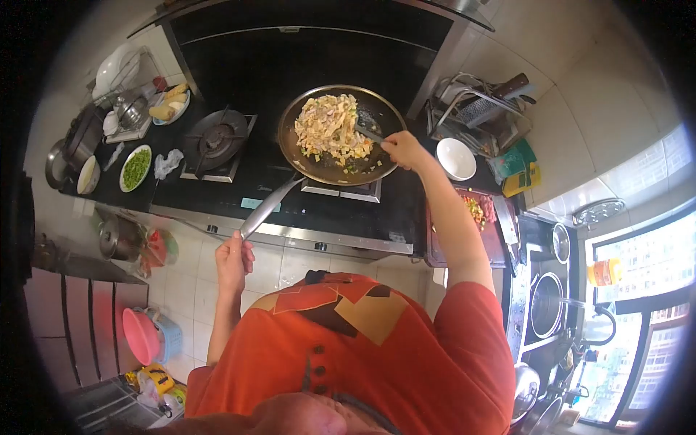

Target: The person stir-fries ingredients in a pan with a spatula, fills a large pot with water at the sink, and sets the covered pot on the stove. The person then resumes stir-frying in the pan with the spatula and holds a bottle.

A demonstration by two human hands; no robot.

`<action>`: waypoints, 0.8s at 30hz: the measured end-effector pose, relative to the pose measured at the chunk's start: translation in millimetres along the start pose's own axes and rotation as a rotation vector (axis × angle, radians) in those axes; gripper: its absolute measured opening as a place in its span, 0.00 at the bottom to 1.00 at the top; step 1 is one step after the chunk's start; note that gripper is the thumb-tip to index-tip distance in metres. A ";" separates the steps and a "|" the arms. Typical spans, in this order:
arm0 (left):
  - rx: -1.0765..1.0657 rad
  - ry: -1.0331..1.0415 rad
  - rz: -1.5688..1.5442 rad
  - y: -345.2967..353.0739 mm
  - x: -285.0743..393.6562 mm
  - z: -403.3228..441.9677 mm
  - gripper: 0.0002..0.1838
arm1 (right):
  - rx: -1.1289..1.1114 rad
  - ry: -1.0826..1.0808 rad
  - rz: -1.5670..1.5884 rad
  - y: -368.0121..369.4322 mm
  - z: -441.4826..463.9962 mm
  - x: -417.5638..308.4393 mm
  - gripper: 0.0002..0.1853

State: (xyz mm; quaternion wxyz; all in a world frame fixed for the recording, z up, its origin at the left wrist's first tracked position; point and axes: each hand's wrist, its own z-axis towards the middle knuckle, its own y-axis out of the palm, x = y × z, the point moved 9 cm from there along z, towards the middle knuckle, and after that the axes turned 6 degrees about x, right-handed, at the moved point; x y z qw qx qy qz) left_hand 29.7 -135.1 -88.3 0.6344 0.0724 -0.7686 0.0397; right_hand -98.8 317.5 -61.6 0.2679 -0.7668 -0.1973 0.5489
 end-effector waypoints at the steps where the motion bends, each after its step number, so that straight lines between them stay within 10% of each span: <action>1: -0.011 -0.016 0.005 1.5 0.4 -2.1 0.24 | 0.128 -0.335 -0.182 -1.5 -8.0 -26.2 0.14; 2: -0.023 -0.035 0.011 2.6 -0.7 -4.1 0.24 | 0.255 -0.669 -0.361 1.1 -26.6 -50.0 0.13; 12: -0.153 -0.055 0.214 -1.3 -3.3 2.4 0.26 | 0.450 -0.467 -1.028 -15.2 -8.4 -104.1 0.10; 16: -0.172 -0.080 0.149 13.2 15.0 16.8 0.30 | 0.289 -0.692 -1.069 38.5 -31.7 -154.2 0.08; 24: -0.790 -0.512 -0.161 95.5 -19.6 23.7 0.17 | 0.163 -0.701 -1.247 5.7 -146.8 -190.7 0.05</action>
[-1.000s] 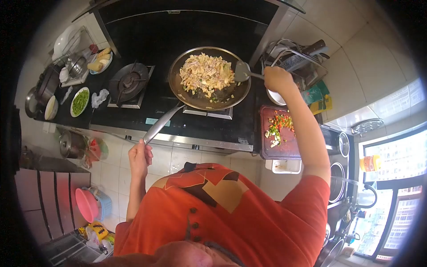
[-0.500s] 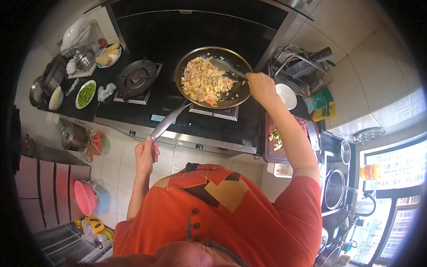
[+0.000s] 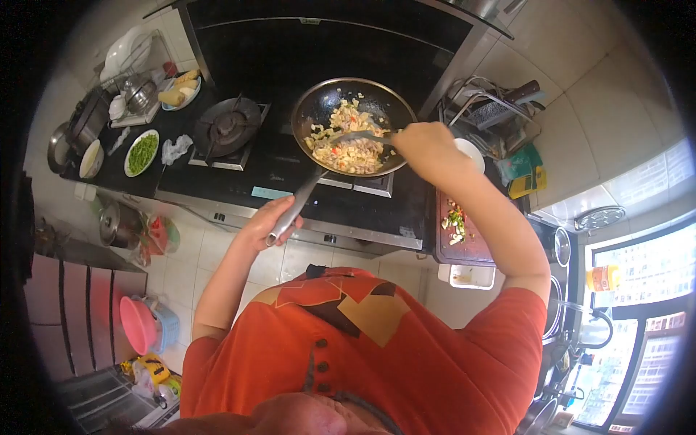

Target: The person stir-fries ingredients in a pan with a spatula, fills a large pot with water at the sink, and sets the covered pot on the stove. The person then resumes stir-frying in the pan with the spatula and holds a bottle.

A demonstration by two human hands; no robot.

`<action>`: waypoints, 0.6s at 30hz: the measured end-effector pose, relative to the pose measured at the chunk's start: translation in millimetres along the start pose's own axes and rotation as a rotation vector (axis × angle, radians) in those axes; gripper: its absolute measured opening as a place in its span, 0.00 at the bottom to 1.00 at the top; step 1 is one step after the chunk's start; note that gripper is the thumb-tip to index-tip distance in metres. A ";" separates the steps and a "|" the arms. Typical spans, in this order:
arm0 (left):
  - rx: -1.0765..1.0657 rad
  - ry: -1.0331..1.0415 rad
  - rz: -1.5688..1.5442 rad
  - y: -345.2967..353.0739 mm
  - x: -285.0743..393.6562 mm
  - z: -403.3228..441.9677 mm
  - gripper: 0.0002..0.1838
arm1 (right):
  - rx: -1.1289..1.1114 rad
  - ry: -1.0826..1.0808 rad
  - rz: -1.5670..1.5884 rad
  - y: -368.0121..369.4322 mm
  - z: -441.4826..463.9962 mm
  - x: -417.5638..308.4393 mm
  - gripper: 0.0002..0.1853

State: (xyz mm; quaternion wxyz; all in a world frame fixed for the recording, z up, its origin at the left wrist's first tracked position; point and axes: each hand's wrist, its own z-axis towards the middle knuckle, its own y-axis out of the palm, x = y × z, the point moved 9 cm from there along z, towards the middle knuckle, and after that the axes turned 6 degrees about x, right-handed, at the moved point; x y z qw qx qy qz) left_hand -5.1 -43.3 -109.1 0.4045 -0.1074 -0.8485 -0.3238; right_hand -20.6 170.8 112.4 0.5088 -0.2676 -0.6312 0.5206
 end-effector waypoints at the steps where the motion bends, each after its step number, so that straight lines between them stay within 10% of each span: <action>1: 0.046 -0.002 0.014 14.5 5.1 -5.8 0.14 | 0.000 0.002 -0.002 -19.8 -10.3 -0.7 0.05; 13: 0.071 0.031 -0.034 23.5 -3.1 8.6 0.14 | 0.028 0.372 -0.014 30.9 15.7 42.1 0.08; 18: 0.086 0.030 -0.056 22.1 -5.4 4.9 0.14 | 0.127 0.172 -0.038 111.2 39.3 38.1 0.05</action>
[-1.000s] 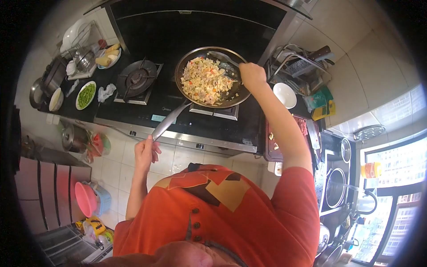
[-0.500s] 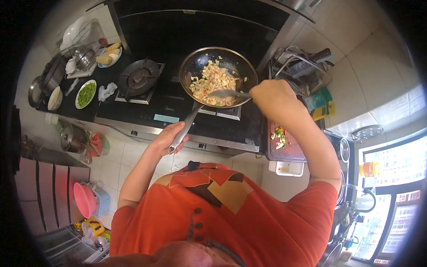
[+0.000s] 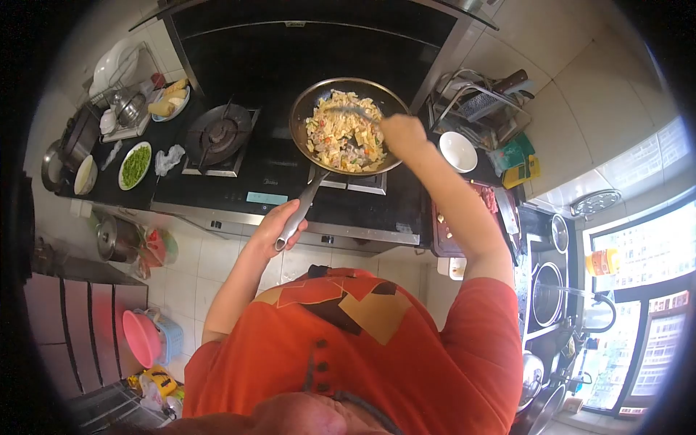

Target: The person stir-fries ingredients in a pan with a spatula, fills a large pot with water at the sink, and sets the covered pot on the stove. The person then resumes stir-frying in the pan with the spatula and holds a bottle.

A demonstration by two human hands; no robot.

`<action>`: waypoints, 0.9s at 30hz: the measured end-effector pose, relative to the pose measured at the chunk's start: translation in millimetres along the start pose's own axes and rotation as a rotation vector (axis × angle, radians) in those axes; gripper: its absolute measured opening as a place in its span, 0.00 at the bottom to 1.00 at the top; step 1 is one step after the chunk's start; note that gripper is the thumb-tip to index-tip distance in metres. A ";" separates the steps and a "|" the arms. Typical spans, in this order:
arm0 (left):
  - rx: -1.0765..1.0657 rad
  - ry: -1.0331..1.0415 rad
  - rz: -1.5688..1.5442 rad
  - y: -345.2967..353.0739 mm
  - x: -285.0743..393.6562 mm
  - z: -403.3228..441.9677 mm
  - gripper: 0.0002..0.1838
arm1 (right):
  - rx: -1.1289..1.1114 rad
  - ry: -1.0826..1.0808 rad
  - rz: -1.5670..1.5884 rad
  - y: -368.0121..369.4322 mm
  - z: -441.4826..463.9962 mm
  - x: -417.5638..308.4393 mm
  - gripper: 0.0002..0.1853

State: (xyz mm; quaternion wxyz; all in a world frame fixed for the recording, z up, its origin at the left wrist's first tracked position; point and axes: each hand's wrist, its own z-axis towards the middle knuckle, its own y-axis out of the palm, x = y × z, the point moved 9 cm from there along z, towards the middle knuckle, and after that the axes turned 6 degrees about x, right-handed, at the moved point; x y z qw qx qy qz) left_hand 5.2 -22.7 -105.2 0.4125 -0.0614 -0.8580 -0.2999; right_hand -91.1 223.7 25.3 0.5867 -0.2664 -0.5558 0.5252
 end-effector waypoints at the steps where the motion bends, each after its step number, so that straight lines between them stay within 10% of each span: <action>1: 0.008 -0.008 -0.020 -0.1 1.7 -1.5 0.14 | -0.007 -0.055 0.034 -0.3 -12.9 -13.6 0.05; 10: 0.018 -0.010 -0.018 -3.5 5.2 -0.7 0.14 | -0.226 -0.036 0.195 -126.8 -73.9 6.4 0.09; 27: 0.019 0.024 0.059 -17.6 9.7 5.5 0.18 | -0.027 0.188 0.369 -76.1 -131.2 86.5 0.12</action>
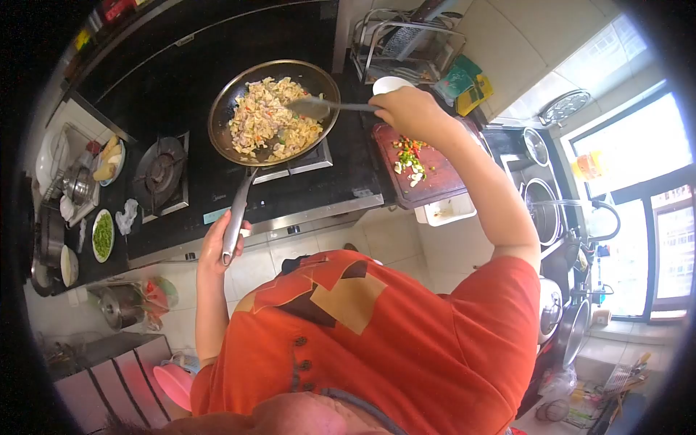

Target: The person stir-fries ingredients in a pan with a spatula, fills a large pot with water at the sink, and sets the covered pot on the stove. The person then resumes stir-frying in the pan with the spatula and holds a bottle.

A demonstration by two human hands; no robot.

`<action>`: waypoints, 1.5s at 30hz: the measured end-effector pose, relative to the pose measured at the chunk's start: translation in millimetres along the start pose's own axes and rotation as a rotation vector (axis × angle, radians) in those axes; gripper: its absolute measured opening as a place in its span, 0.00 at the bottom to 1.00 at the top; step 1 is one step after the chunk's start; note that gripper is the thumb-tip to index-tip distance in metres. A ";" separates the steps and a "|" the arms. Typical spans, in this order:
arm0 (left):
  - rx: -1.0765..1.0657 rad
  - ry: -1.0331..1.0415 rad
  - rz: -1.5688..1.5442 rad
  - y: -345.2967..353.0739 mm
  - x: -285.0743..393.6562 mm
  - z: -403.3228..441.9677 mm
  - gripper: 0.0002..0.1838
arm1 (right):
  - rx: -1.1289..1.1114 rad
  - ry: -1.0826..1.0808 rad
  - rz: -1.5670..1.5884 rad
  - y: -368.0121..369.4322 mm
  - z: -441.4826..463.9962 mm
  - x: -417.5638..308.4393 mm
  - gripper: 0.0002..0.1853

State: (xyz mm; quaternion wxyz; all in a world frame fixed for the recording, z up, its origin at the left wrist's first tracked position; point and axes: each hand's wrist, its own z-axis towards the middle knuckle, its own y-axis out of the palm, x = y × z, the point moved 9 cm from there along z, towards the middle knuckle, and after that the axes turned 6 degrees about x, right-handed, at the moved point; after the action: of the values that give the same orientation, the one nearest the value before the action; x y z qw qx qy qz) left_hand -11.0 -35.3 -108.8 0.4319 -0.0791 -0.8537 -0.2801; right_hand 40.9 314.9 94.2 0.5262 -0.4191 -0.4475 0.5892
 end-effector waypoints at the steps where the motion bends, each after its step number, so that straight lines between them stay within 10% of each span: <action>1: 0.003 -0.002 0.007 -1.5 0.5 -1.3 0.18 | 0.012 0.131 0.063 -3.1 -8.1 8.5 0.13; 23: -0.018 0.016 -0.028 8.1 1.3 -19.9 0.23 | 0.247 0.796 1.261 -34.1 -124.6 29.7 0.21; 39: -0.037 -0.021 -0.053 5.3 13.8 -25.4 0.12 | -0.263 -0.267 -0.350 11.7 2.2 -118.6 0.07; 45: -0.045 0.007 -0.112 0.9 11.8 -24.2 0.11 | -0.087 -0.125 -0.445 111.1 83.5 -103.4 0.06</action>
State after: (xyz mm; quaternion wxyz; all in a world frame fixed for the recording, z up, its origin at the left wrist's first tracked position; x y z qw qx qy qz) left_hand -1.1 -49.0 -87.9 0.4165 -0.0399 -0.8487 -0.3234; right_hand -57.1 199.8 9.7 0.5957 -0.2954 -0.5855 0.4637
